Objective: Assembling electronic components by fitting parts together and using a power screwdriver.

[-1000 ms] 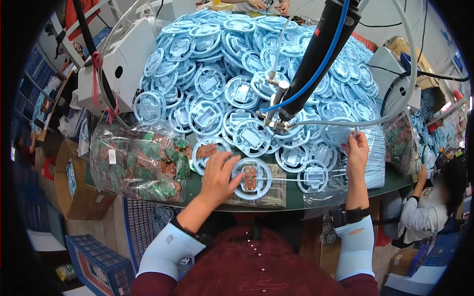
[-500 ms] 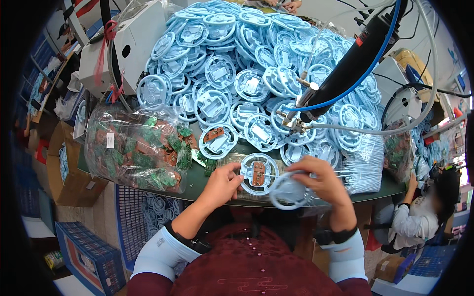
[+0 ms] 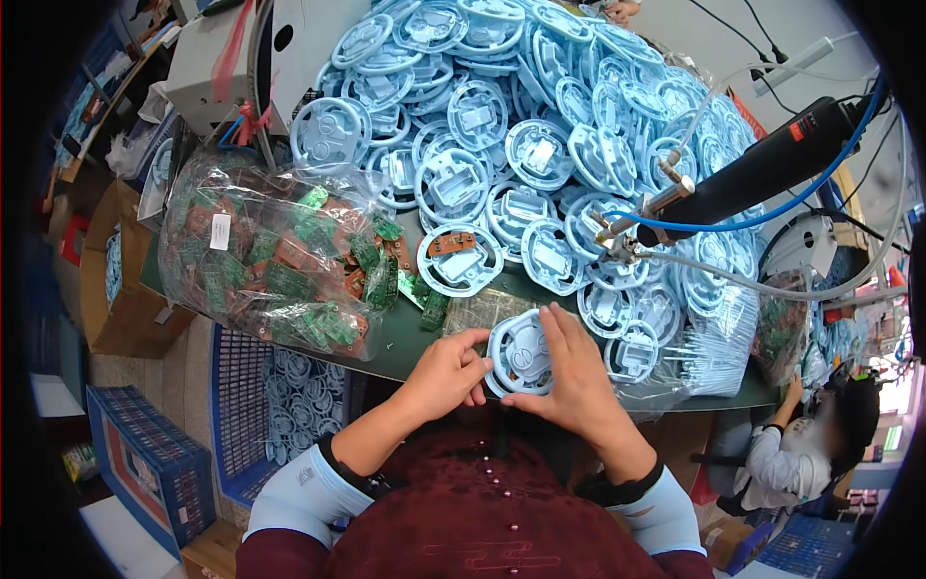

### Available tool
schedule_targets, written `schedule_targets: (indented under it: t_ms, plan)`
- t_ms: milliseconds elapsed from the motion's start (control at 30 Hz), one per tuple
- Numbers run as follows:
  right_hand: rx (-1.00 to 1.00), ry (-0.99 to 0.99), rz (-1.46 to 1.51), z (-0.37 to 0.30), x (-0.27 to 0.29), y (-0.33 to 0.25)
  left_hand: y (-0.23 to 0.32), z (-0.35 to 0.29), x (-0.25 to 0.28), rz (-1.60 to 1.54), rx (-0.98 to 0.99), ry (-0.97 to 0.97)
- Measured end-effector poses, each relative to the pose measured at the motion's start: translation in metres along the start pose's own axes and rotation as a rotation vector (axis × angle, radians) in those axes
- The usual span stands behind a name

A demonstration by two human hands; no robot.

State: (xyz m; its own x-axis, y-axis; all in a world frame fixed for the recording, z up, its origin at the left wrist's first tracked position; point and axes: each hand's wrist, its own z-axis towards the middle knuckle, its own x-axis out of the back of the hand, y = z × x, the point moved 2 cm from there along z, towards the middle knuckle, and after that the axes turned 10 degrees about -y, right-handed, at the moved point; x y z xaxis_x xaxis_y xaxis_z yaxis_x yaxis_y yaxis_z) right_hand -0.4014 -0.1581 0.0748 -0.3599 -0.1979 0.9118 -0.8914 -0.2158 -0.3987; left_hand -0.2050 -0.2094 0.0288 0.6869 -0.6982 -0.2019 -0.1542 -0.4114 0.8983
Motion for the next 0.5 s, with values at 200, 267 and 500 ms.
schedule_targets:
  t_ms: [200,267,500]
  plan:
    - [0.027,-0.088,0.17,0.005,0.003,0.014,-0.003,0.001,0.002,-0.027,0.003,0.002]
    - [0.186,-0.212,0.224,0.005,0.009,0.016,-0.004,0.002,0.002,-0.046,-0.007,-0.031]
    - [0.266,-0.437,0.156,0.02,0.018,0.013,-0.005,0.001,0.005,-0.084,0.014,-0.051]
